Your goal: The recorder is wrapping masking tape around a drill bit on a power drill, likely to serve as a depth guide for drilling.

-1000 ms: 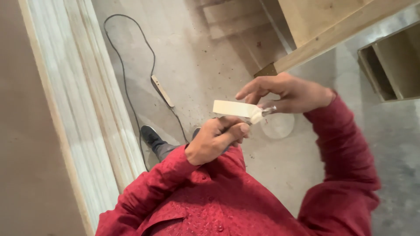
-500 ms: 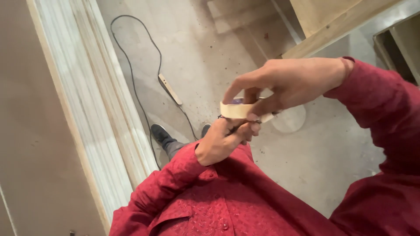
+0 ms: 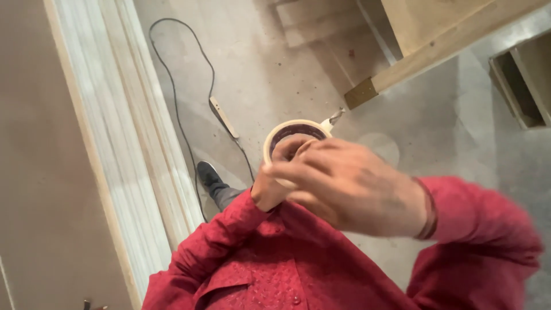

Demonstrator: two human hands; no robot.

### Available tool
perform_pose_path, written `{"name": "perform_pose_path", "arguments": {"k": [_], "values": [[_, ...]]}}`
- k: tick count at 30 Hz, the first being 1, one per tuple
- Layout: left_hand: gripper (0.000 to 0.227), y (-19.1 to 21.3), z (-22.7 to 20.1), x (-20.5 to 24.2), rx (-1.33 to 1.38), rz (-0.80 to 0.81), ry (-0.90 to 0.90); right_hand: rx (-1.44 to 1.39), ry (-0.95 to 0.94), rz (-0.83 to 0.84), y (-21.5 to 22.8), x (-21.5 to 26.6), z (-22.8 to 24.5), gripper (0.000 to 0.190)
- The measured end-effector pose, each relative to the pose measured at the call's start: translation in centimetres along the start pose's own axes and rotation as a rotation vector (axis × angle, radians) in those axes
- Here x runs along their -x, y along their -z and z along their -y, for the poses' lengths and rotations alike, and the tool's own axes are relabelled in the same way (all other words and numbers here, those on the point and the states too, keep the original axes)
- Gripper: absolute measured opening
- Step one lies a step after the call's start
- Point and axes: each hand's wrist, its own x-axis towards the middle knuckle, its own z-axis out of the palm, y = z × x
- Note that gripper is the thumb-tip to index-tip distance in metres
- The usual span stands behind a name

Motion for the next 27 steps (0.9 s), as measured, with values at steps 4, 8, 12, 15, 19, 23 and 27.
{"name": "perform_pose_path", "arguments": {"k": [4,8,12,15,19,23,27], "values": [[0.025,-0.2,-1.1,-0.6,0.062,-0.175,0.287,0.127,0.032,-0.16,-2.8,2.3,0.4,0.053],[0.026,0.2,0.2,0.1,0.003,-0.207,0.376,0.142,-0.019,-0.364,-5.3,4.6,0.0,0.055],[0.031,0.2,1.0,0.7,0.113,-0.231,0.408,0.075,-0.112,-0.515,-6.6,6.9,-0.7,0.06],[0.034,0.3,0.9,0.7,0.23,-0.231,0.4,0.035,-0.203,-0.567,-7.1,8.2,-1.1,0.063],[0.035,0.1,-0.5,0.2,0.17,-0.249,0.402,-0.05,-0.245,-0.603,-7.6,9.0,-1.5,0.067],[0.039,0.2,-0.5,0.3,0.135,-0.228,0.42,-0.023,-0.315,-0.623,-7.6,9.7,-2.1,0.056],[0.04,0.0,-0.8,0.1,0.12,-0.232,0.433,-0.196,-0.329,-0.531,-6.3,9.5,-2.4,0.057]]}}
